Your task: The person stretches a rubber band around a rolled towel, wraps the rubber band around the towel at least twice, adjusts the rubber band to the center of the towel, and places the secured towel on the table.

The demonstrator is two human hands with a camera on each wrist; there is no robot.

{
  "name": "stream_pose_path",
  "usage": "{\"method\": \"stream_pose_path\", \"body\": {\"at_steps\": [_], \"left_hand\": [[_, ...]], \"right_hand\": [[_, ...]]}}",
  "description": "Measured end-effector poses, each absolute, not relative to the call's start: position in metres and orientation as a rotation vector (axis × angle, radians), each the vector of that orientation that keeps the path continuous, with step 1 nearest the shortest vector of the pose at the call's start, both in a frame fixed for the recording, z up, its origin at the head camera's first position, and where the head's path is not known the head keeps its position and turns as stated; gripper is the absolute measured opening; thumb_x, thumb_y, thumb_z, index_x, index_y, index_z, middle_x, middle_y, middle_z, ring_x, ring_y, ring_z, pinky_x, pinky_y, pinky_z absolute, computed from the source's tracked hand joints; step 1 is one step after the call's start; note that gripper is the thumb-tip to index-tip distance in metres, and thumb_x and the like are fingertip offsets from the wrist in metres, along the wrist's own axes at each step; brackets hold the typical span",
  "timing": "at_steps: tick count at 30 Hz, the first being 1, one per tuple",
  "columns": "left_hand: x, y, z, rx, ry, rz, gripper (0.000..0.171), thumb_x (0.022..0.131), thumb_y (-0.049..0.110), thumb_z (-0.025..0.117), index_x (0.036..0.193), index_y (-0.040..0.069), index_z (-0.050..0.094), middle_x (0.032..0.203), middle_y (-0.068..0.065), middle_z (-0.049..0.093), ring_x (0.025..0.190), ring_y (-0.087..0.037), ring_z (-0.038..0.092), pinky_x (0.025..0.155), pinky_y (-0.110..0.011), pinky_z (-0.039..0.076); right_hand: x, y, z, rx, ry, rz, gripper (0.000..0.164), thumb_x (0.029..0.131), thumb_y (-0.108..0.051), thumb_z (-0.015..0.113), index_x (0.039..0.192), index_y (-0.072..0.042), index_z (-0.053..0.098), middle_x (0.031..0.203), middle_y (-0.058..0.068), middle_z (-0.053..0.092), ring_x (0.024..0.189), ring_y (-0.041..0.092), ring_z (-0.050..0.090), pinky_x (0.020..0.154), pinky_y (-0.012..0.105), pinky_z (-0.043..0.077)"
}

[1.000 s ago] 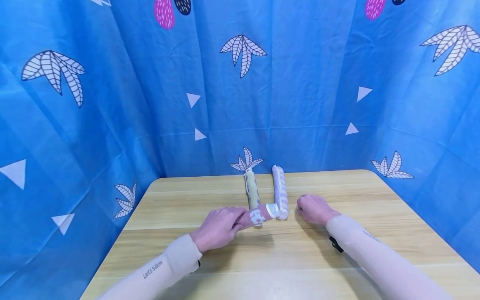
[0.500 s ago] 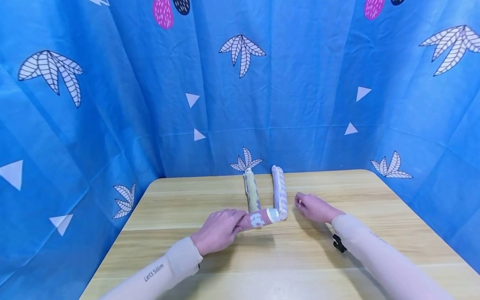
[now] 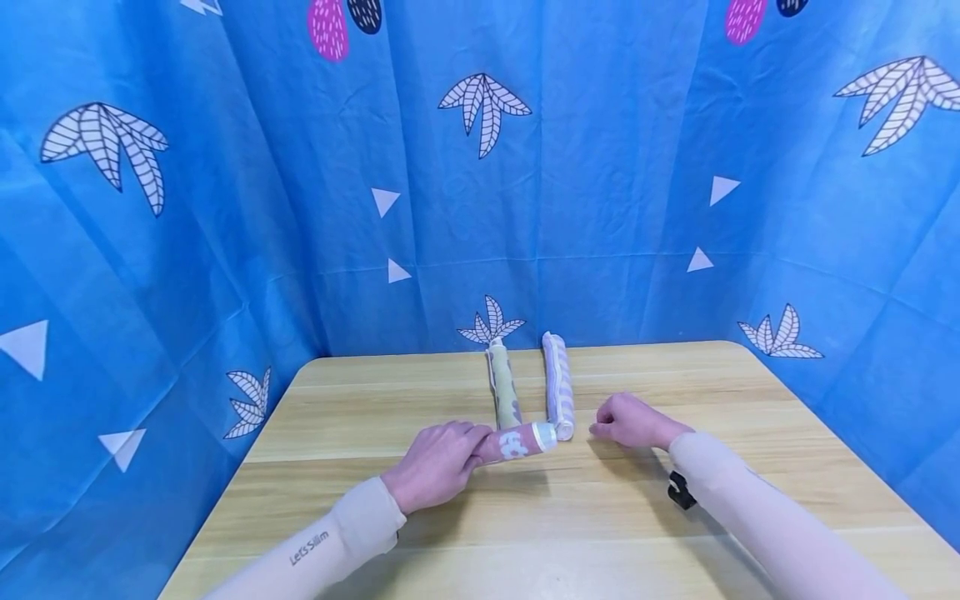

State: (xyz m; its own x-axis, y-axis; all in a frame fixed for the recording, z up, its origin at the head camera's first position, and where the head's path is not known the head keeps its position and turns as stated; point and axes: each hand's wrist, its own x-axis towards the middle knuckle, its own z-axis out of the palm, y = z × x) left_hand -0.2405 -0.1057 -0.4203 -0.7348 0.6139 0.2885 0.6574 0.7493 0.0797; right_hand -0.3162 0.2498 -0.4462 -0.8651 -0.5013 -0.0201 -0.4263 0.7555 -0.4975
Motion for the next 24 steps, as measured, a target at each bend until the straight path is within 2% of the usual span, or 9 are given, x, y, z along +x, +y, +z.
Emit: {"method": "stream_pose_path", "body": {"at_steps": [3,6,11,14,18,19,21,24], "left_hand": [[-0.241,-0.106,-0.422,-0.993,-2.706,-0.245,0.034,0.092,0.019,0.072,0.125,0.014,0.065,0.106,-0.001,0.072,0.092,-0.015,0.068,0.078,-0.035,0.058],[-0.241,-0.107,-0.423,-0.985,-2.703,-0.231,0.035,0.091,0.019,0.073,0.125,0.014,0.065,0.108,-0.001,0.072,0.092,-0.016,0.068,0.078,-0.035,0.057],[-0.242,-0.109,-0.425,-0.980,-2.690,-0.226,0.035,0.090,0.018,0.074,0.124,0.014,0.065,0.109,-0.002,0.071,0.093,-0.017,0.068,0.077,-0.036,0.057],[-0.243,-0.109,-0.427,-0.989,-2.677,-0.238,0.036,0.089,0.016,0.074,0.124,0.013,0.066,0.108,-0.002,0.072,0.093,-0.018,0.069,0.077,-0.036,0.058],[-0.244,-0.110,-0.428,-0.998,-2.659,-0.255,0.036,0.088,0.014,0.074,0.123,0.013,0.066,0.106,-0.002,0.073,0.092,-0.018,0.069,0.076,-0.036,0.058],[-0.244,-0.110,-0.428,-0.997,-2.661,-0.257,0.036,0.088,0.014,0.074,0.124,0.014,0.066,0.106,-0.002,0.073,0.092,-0.018,0.069,0.077,-0.036,0.058],[-0.243,-0.109,-0.427,-0.995,-2.668,-0.261,0.037,0.088,0.014,0.074,0.125,0.015,0.065,0.107,-0.001,0.073,0.093,-0.018,0.069,0.078,-0.036,0.058],[-0.242,-0.108,-0.425,-0.997,-2.674,-0.270,0.038,0.089,0.014,0.074,0.126,0.016,0.065,0.110,-0.001,0.072,0.095,-0.018,0.069,0.079,-0.036,0.058]], "right_hand": [[-0.314,0.249,-0.444,-0.751,2.687,-0.914,0.030,0.097,-0.021,0.064,0.072,-0.006,0.070,0.049,-0.011,0.041,0.044,0.004,0.035,0.046,0.021,0.032],[-0.311,0.248,-0.442,-0.717,2.559,-1.078,0.025,0.099,-0.024,0.062,0.091,-0.005,0.078,0.049,-0.009,0.042,0.044,0.004,0.033,0.044,0.019,0.028],[-0.304,0.248,-0.435,-0.655,2.374,-1.245,0.030,0.103,-0.025,0.055,0.117,-0.004,0.073,0.053,-0.004,0.045,0.041,0.006,0.033,0.041,0.020,0.029],[-0.299,0.247,-0.431,-0.640,2.284,-1.329,0.035,0.106,-0.017,0.044,0.131,-0.008,0.067,0.058,0.004,0.053,0.040,0.010,0.036,0.044,0.023,0.037],[-0.293,0.245,-0.429,-0.651,2.228,-1.393,0.043,0.105,-0.009,0.035,0.140,-0.011,0.059,0.072,0.026,0.063,0.040,0.014,0.042,0.054,0.028,0.047],[-0.292,0.244,-0.428,-0.652,2.223,-1.406,0.042,0.105,-0.009,0.036,0.141,-0.011,0.059,0.076,0.029,0.064,0.041,0.014,0.044,0.058,0.030,0.050],[-0.289,0.241,-0.428,-0.664,2.247,-1.413,0.038,0.106,-0.011,0.043,0.141,-0.010,0.059,0.081,0.034,0.065,0.042,0.015,0.049,0.057,0.035,0.054],[-0.284,0.235,-0.428,-0.656,2.300,-1.417,0.040,0.101,-0.017,0.059,0.141,-0.011,0.059,0.079,0.029,0.068,0.045,0.017,0.055,0.055,0.043,0.056]]}}
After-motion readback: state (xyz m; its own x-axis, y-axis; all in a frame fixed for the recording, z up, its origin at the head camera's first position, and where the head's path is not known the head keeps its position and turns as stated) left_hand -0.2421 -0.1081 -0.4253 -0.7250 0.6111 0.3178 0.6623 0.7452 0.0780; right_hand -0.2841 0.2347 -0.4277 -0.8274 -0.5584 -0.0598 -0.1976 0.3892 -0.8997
